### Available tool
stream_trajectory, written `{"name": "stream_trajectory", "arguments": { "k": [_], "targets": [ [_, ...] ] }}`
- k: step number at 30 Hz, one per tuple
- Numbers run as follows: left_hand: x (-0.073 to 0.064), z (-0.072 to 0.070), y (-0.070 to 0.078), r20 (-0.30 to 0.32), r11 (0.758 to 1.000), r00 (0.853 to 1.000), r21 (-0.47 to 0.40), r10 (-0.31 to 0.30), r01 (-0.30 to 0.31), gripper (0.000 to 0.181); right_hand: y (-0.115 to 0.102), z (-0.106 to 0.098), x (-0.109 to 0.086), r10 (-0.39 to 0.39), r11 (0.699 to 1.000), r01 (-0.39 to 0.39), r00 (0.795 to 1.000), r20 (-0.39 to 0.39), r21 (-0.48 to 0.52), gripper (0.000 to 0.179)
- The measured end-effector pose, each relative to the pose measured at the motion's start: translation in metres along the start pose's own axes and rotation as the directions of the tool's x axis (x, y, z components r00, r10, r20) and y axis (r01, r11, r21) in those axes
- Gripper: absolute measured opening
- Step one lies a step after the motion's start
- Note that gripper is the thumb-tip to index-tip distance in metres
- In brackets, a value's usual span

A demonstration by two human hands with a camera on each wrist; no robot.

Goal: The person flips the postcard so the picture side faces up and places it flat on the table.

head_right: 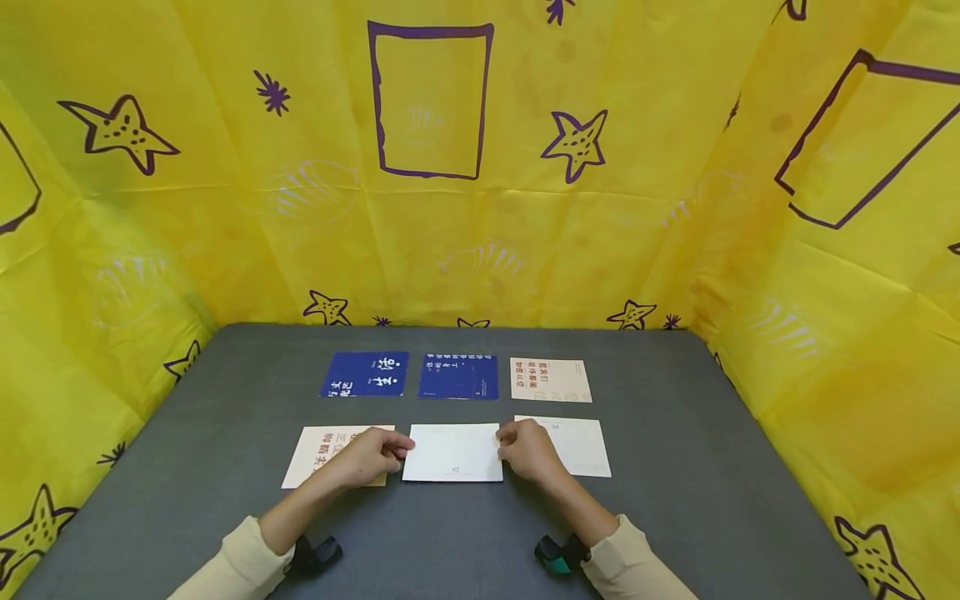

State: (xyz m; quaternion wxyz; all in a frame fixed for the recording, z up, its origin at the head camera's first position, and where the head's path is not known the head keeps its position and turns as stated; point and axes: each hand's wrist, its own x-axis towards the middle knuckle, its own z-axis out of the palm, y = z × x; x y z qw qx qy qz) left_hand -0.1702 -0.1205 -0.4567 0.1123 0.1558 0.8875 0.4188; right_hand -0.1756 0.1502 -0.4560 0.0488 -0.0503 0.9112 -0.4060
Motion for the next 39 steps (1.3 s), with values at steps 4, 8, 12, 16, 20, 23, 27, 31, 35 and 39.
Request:
{"name": "stream_trajectory", "arguments": {
  "k": [4,8,12,16,20,23,27,31,35,39],
  "targets": [
    [-0.0006,0.0004,0.001,-0.032,1.0,0.999,-0.004,-0.021,0.021,0.04,0.0009,0.0004,0.0003,0.011,0.999,-0.01,1.0,-0.029,0.034,0.017],
    [-0.0003,0.0001,0.0022,-0.074,0.999,0.996,-0.008,-0.051,0.05,0.043,0.0013,0.0002,-0.0004,0.005,0.999,-0.003,1.0,-0.031,0.05,0.02],
    [-0.0008,-0.0008,0.0034,-0.098,0.996,0.992,-0.04,-0.078,0.075,0.04,0.003,-0.0005,-0.0012,-0.011,0.998,0.012,1.0,-0.016,0.057,0.023],
    [-0.0016,-0.0011,0.0041,-0.118,0.993,0.988,-0.077,-0.097,0.088,0.036,0.0051,-0.0008,-0.0014,-0.026,0.998,0.027,0.999,-0.02,0.057,0.023],
    [-0.0019,-0.0009,0.0044,-0.12,0.99,0.987,-0.104,-0.107,0.095,0.032,0.0055,-0.0007,-0.0022,-0.029,0.998,0.031,0.999,-0.043,0.048,0.023],
    [-0.0025,-0.0011,0.0044,-0.111,0.99,0.988,-0.111,-0.103,0.091,0.031,0.0059,-0.0009,-0.0029,-0.032,0.998,0.034,0.998,-0.054,0.05,0.023],
    [-0.0037,-0.0023,0.0049,-0.103,0.991,0.99,-0.108,-0.095,0.084,0.031,0.0059,-0.0015,-0.003,-0.038,0.998,0.041,0.997,-0.062,0.055,0.024],
    [-0.0041,-0.0026,0.0045,-0.105,0.991,0.99,-0.11,-0.093,0.081,0.03,0.0058,-0.0022,-0.0034,-0.046,0.997,0.049,0.997,-0.06,0.054,0.024],
    [-0.0036,-0.0024,0.0041,-0.113,0.99,0.989,-0.114,-0.097,0.084,0.029,0.006,-0.004,-0.0042,-0.056,0.997,0.059,0.997,-0.047,0.057,0.023],
    [-0.004,-0.0024,0.005,-0.119,0.988,0.987,-0.123,-0.111,0.096,0.027,0.0066,-0.006,-0.005,-0.067,0.996,0.069,0.997,-0.039,0.063,0.021]
  ]
}}
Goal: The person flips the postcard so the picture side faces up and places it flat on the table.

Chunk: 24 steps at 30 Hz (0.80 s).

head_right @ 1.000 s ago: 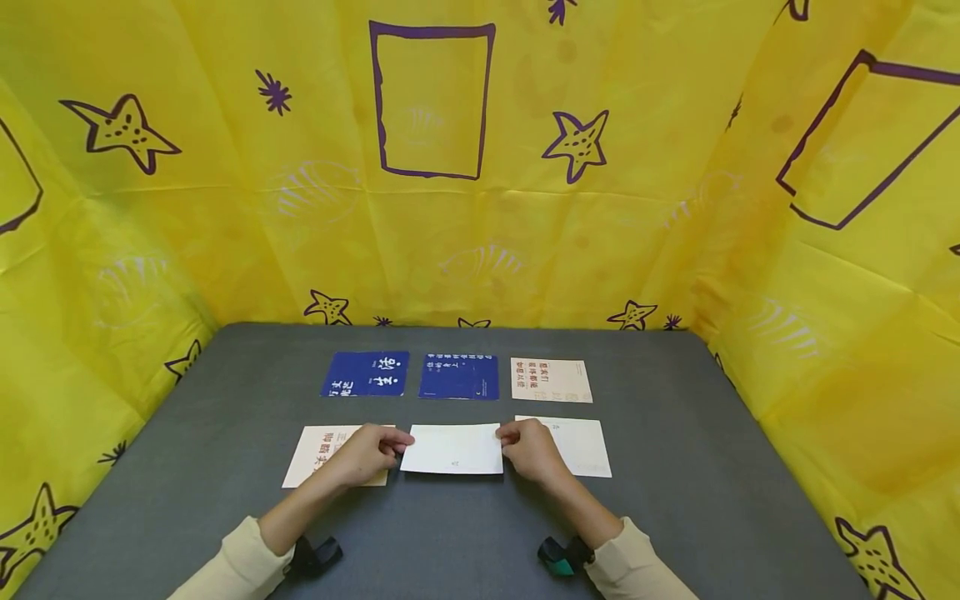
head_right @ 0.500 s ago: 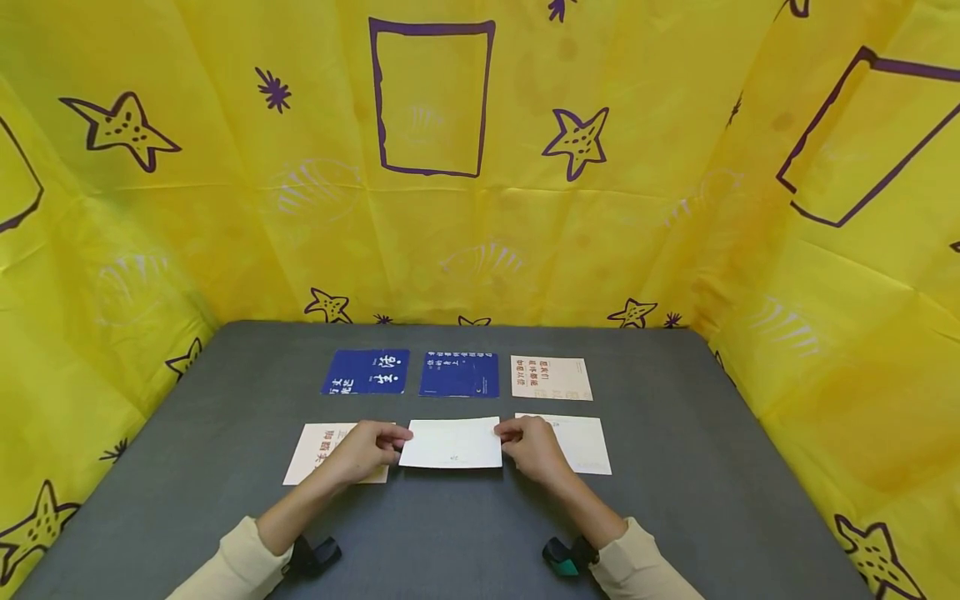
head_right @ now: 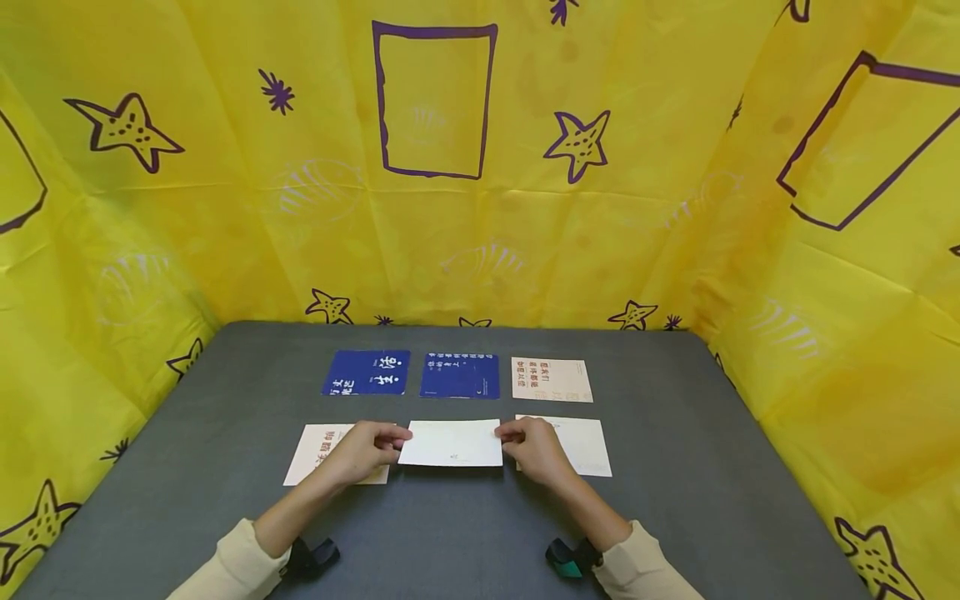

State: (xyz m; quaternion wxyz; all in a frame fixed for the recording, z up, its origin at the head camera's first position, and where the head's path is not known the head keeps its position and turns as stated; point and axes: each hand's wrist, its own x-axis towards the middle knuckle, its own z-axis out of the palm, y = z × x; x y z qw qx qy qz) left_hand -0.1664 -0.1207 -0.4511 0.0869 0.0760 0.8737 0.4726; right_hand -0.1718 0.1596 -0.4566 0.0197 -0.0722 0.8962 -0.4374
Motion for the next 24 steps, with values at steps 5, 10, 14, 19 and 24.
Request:
{"name": "stream_trajectory", "arguments": {
  "k": [5,10,14,19,24],
  "targets": [
    [-0.0019,-0.0009,0.0018,-0.004,1.0,1.0,0.0,0.003,-0.003,0.025,0.0006,-0.0015,-0.0013,-0.011,1.0,0.011,1.0,-0.011,0.004,0.018],
    [-0.0035,-0.0015,0.0036,-0.008,1.0,1.0,-0.005,0.0,0.0,0.024,-0.0004,-0.0021,-0.0013,-0.005,1.0,0.005,0.999,-0.036,-0.002,0.016],
    [-0.004,-0.0014,0.0046,-0.028,1.0,1.0,-0.01,-0.003,0.003,0.024,-0.0022,-0.0033,-0.0013,-0.014,1.0,0.013,0.998,-0.058,-0.008,0.015],
    [-0.0044,-0.0021,0.0065,-0.043,0.999,0.999,-0.038,0.01,-0.011,0.022,-0.0037,-0.006,-0.0015,-0.036,0.999,0.035,0.996,-0.076,-0.009,0.015],
    [-0.0047,-0.0027,0.0073,-0.053,0.998,0.998,-0.051,0.022,-0.025,0.02,-0.0027,-0.0075,-0.0007,-0.033,0.999,0.034,0.997,-0.072,0.012,0.014]
  ]
}}
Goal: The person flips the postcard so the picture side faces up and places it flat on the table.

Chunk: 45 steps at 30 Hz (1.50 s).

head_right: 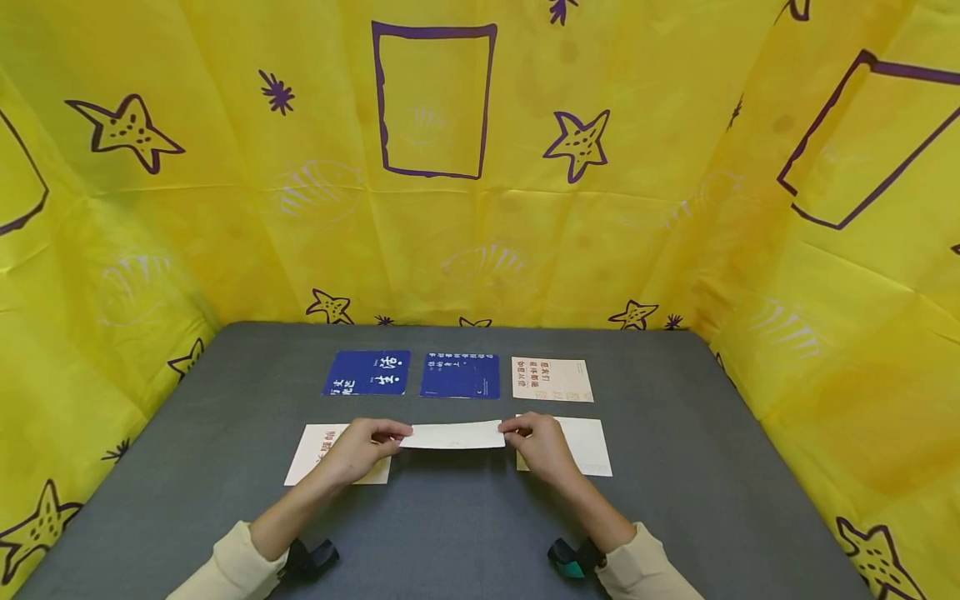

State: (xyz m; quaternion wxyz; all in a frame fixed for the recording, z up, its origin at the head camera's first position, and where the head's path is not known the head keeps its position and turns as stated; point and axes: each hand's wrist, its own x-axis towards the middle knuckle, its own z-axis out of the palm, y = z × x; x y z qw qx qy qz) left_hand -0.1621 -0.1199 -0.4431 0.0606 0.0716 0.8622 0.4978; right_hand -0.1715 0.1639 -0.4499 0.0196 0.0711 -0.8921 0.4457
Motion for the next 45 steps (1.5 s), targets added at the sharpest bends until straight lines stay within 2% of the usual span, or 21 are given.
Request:
{"name": "stream_trajectory", "arguments": {
  "k": [13,29,45],
  "targets": [
    [-0.0006,-0.0027,0.0032,-0.027,1.0,0.999,0.007,0.021,-0.021,0.015,0.0012,-0.0036,0.0015,-0.006,0.998,0.007,1.0,-0.017,0.068,0.011],
    [0.0005,-0.0033,0.0056,-0.069,0.999,0.998,-0.043,0.0,-0.003,0.014,0.0015,-0.0031,0.0013,0.014,0.993,-0.011,1.0,-0.024,0.121,0.008],
    [0.0027,-0.0021,0.0016,-0.116,0.998,0.993,-0.06,-0.009,0.002,0.012,-0.0008,-0.0039,0.0008,0.074,0.983,-0.069,0.997,-0.022,0.17,0.01]
  ]
}}
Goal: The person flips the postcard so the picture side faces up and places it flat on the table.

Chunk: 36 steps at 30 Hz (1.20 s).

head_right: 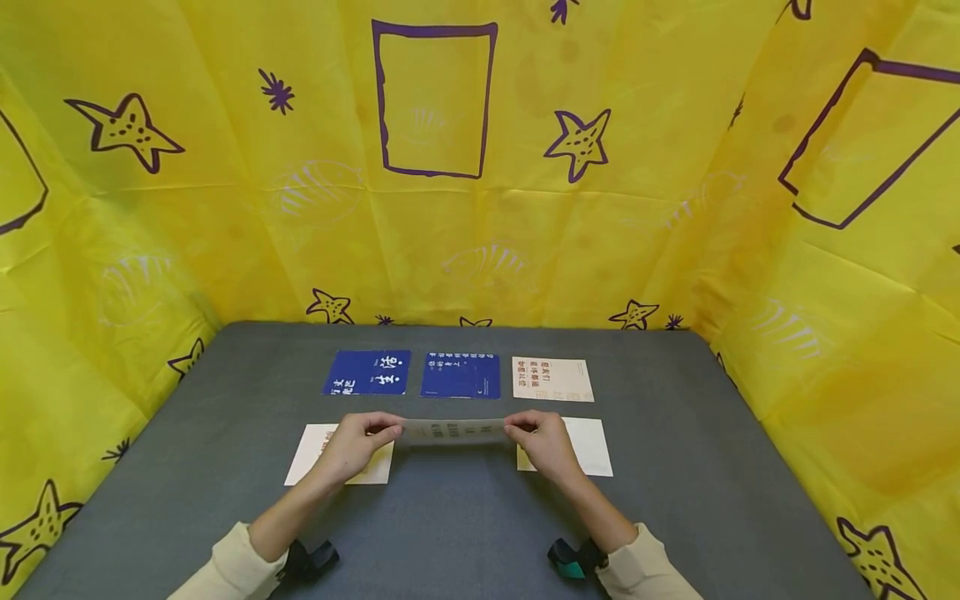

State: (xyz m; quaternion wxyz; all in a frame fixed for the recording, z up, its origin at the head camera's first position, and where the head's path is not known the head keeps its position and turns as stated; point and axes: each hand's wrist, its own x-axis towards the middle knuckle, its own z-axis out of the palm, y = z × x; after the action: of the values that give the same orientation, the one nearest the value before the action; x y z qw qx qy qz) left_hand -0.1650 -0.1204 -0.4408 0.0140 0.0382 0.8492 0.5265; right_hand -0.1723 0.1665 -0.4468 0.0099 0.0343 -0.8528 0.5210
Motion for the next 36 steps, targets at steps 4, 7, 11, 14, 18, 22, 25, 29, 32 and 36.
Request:
{"name": "stream_trajectory", "arguments": {
  "k": [4,7,11,14,18,22,25,29,32,36],
  "targets": [
    [0.0008,0.0004,-0.0002,-0.011,1.0,1.0,0.005,0.007,-0.007,0.012,-0.0014,-0.0002,0.0008,0.021,1.0,-0.021,1.0,0.005,0.019,0.011],
    [0.0018,0.0006,0.0001,-0.02,1.0,1.0,0.004,0.001,-0.001,0.012,-0.0019,-0.0005,0.0014,0.029,0.999,-0.03,1.0,0.01,0.026,0.011],
    [0.0029,0.0008,0.0005,-0.042,1.0,0.999,0.003,-0.007,0.007,0.012,-0.0019,-0.0007,0.0025,0.027,0.999,-0.028,0.999,0.025,0.033,0.011],
    [0.0036,0.0014,0.0,-0.056,1.0,0.998,0.003,-0.004,0.004,0.012,-0.0014,-0.0006,0.0036,0.021,0.999,-0.023,0.999,0.037,0.039,0.011],
    [0.0038,0.0017,-0.0004,-0.052,1.0,0.998,-0.007,-0.021,0.02,0.011,0.0004,-0.0002,0.0051,0.027,0.999,-0.029,0.999,0.041,0.045,0.011],
    [0.0037,0.0017,0.0005,-0.043,1.0,0.999,-0.009,-0.03,0.029,0.011,0.0016,0.0,0.0058,0.052,0.997,-0.054,0.998,0.037,0.055,0.012],
    [0.0039,0.0019,0.0006,-0.041,1.0,0.999,-0.006,-0.016,0.016,0.01,0.0016,0.0004,0.006,0.081,0.994,-0.083,0.996,0.035,0.069,0.013],
    [0.0047,0.0021,0.0001,-0.042,1.0,0.999,-0.004,-0.006,0.005,0.009,0.0006,0.0005,0.0055,0.11,0.99,-0.113,0.993,0.038,0.082,0.013],
    [0.0058,0.0029,-0.001,-0.041,1.0,0.999,-0.01,-0.017,0.017,0.01,0.0002,0.0003,0.0056,0.119,0.99,-0.122,0.992,0.045,0.077,0.013],
    [0.007,0.0042,-0.0027,-0.034,0.999,0.999,-0.017,-0.037,0.037,0.012,0.0001,-0.0006,0.0087,0.121,0.99,-0.124,0.991,0.049,0.067,0.013]
  ]
}}
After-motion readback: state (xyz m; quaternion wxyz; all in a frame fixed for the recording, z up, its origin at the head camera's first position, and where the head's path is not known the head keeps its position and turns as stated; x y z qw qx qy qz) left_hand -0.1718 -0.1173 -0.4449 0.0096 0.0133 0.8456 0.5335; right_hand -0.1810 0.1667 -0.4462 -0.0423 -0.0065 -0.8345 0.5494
